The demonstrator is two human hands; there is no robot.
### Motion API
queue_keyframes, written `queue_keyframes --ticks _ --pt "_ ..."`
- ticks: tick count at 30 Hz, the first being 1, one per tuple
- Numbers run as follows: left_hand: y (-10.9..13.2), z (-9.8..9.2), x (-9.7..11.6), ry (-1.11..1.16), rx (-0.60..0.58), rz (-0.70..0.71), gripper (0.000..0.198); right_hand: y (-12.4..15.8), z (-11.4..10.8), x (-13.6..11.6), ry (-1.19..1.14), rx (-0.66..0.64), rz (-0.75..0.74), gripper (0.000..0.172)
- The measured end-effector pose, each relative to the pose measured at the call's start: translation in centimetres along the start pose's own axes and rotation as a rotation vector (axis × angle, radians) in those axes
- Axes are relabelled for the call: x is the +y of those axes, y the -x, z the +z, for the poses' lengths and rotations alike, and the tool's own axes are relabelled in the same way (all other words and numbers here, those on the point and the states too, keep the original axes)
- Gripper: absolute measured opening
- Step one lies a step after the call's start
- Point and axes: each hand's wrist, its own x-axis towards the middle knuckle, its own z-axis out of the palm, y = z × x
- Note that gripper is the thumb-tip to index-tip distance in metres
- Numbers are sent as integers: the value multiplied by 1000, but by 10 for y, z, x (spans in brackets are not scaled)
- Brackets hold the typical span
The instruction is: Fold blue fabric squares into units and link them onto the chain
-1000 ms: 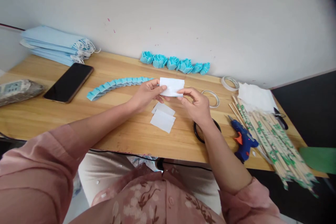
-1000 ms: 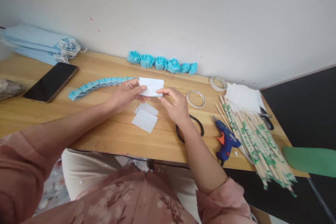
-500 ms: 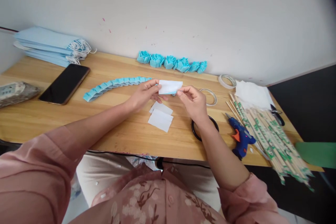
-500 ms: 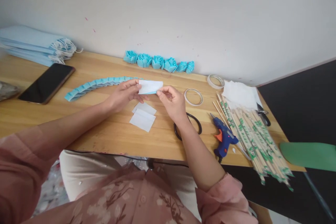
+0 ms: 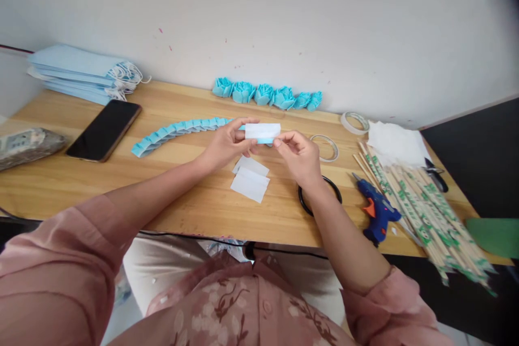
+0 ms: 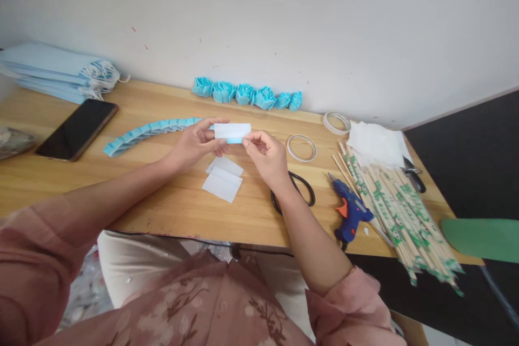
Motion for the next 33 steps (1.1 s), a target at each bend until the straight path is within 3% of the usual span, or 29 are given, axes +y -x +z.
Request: queue_keyframes --ticks 9,12,16,21,25,33 --pt "1 1 2 -11 28 11 48 0 3 7 -63 3 25 20" --pt "2 0 1 -47 47 16 48 -2 2 11 -151 -22 58 40" --pt "3 1 2 -58 48 32 48 -5 0 13 -239 -153 58 76" --pt "2 1 1 -47 30 42 50 -5 2 14 -202 -250 61 97" --pt "3 2 1 -61 3 26 54 -2 4 11 -187 -230 58 94" --pt "5 2 2 -92 -5 39 50 -3 3 13 -180 -133 78 64"
